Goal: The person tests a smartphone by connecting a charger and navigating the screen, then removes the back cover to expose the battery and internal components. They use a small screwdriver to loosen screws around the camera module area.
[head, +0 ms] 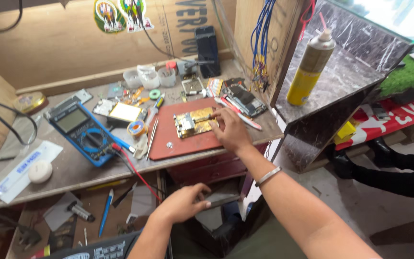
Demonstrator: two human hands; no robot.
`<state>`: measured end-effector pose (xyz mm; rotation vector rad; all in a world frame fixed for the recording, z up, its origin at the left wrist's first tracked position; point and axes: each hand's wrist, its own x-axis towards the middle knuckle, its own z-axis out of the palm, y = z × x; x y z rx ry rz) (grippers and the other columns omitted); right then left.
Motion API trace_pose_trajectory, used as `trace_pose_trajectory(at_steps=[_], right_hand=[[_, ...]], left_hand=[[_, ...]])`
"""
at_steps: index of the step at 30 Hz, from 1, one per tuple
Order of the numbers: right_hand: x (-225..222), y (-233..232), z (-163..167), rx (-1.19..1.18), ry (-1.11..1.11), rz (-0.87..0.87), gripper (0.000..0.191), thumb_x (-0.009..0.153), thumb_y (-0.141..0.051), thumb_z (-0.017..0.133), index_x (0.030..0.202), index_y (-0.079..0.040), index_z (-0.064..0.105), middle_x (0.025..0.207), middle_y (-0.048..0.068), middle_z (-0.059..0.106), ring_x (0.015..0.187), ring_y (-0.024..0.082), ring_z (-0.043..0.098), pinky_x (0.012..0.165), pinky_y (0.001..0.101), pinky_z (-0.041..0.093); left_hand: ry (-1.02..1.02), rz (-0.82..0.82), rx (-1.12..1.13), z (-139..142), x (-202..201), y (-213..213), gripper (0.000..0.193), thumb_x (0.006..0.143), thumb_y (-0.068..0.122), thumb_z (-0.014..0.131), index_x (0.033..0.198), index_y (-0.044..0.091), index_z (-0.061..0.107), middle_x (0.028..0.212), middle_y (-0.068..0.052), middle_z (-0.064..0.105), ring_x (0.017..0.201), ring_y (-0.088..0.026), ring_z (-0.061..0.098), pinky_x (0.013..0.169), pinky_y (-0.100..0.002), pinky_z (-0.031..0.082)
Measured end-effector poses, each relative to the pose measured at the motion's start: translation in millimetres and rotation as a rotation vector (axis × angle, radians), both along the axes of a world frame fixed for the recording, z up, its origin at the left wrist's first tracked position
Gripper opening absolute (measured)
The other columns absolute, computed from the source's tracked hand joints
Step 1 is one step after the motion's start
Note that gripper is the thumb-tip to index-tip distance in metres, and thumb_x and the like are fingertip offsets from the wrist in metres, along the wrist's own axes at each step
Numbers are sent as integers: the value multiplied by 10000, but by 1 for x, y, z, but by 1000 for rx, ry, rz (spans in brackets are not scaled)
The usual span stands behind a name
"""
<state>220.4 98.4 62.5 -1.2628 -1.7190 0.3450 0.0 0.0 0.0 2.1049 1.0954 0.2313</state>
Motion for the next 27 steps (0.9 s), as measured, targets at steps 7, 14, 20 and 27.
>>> trace_pose_trajectory(at_steps=[7,14,20,27], right_hand=[[1,-6,14,212,-32,5,218,906,-180,721,1065,-46,653,1108,140,674,1119,344,633,982,414,498],[3,-17,23,269,60,70,194,943,-167,680,1089,-45,644,1137,125,679,1125,313,653,1002,399,508],[20,-25,9,359,236,237,123,1014,-118,628,1111,-43,640,1176,112,689,1147,252,663,1014,381,516],[110,-51,-9,369,581,121,409,1136,-324,460,929,-10,621,859,121,726,779,178,692,768,324,588]], left_hand=[[16,7,-59,-7,2,5,438,887,307,733,1258,97,633,967,-99,763,938,-303,722,826,-411,561],[33,39,-90,-17,0,10,436,883,305,746,1256,105,640,949,-90,761,926,-280,721,826,-389,554],[65,123,-168,-21,-1,11,440,884,313,732,1268,122,635,927,-77,754,893,-256,730,825,-377,561],[100,95,-121,-21,-1,13,447,896,326,735,1280,121,634,956,-72,762,958,-253,717,861,-371,546]])
